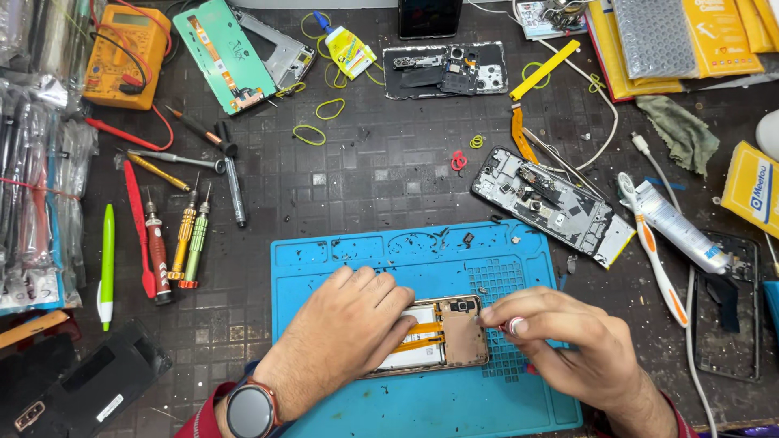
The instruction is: The person repairs a disassembled smartphone on a blue silicone mat. They use a small screwdriver to unscrew and re-tighten screws around the phone's midframe and battery area, pick up and reposition small components, and steady the phone with their other hand while working around the board.
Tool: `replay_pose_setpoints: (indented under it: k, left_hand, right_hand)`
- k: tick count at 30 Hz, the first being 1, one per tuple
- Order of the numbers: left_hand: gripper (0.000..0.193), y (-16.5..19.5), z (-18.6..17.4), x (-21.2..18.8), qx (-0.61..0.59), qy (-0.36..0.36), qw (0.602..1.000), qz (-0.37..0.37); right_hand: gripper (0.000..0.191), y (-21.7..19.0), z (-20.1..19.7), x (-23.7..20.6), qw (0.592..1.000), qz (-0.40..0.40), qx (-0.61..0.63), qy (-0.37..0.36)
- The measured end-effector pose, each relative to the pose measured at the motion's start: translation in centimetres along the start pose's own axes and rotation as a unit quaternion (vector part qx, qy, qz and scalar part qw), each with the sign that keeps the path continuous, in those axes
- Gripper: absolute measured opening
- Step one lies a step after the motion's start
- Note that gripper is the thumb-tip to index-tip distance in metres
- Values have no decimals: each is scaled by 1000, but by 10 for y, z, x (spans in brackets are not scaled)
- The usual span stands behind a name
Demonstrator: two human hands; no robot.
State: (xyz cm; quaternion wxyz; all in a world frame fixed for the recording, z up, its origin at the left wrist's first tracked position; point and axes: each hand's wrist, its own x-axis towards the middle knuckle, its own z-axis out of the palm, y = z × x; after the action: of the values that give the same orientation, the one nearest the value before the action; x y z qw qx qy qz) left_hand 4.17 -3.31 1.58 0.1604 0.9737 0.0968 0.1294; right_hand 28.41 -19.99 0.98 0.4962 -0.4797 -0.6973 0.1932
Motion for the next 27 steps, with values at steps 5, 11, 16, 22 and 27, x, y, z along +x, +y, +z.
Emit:
replay_pose_setpoints:
  k: [5,11,16,22,27]
  left_hand:
    - [20,-1,2,-2,1,-9,1000,-5]
    - [20,-3,2,-2,-2,-11,1000,-6]
    - [18,1,-3,0,-1,6,1000,-2]
    - [19,-3,4,-6,15,-30,999,-5]
    - [20,-4,10,-10,-1,9,1000,5]
  right_hand:
    - [50,0,1,5,996,-67,-52,-19]
    - [46,-3,2,2,1000,10,-2,4]
    - [44,-2,1,6,1000,-11,-14,-18]
    - [34,-16,6,12,998,61,-16,-5]
    - [26,-16,8,12,996,85,8,18]
